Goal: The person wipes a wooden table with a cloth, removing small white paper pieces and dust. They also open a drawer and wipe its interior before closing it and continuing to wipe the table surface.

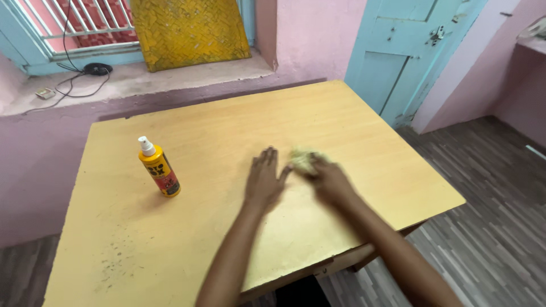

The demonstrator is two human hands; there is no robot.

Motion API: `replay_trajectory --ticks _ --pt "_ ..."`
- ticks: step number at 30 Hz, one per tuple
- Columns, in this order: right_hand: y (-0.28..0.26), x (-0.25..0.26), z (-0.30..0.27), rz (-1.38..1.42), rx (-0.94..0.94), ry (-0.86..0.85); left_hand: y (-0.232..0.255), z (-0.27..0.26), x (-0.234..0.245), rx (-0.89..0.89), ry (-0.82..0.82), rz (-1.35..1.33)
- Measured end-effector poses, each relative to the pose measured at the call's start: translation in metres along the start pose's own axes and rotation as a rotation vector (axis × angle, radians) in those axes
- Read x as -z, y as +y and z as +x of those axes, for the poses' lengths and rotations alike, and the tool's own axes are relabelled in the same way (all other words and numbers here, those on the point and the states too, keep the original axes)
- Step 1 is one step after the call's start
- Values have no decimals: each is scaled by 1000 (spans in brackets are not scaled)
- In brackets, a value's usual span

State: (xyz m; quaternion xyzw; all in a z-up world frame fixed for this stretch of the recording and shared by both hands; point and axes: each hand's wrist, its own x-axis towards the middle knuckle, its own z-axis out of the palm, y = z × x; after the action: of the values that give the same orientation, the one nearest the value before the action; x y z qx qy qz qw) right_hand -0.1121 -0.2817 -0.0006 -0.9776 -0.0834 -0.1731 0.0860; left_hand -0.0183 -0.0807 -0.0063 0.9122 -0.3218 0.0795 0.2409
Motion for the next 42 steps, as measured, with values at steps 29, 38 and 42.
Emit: replay_trajectory --ticks 29,38,42 --pt "158 32 -7 90 -597 101 32 20 -31 -84 202 4" --pt "132 20 5 57 -280 171 59 46 -43 22 -136 115" --pt "104 -8 33 37 -80 91 82 49 -61 -88 48 -1"
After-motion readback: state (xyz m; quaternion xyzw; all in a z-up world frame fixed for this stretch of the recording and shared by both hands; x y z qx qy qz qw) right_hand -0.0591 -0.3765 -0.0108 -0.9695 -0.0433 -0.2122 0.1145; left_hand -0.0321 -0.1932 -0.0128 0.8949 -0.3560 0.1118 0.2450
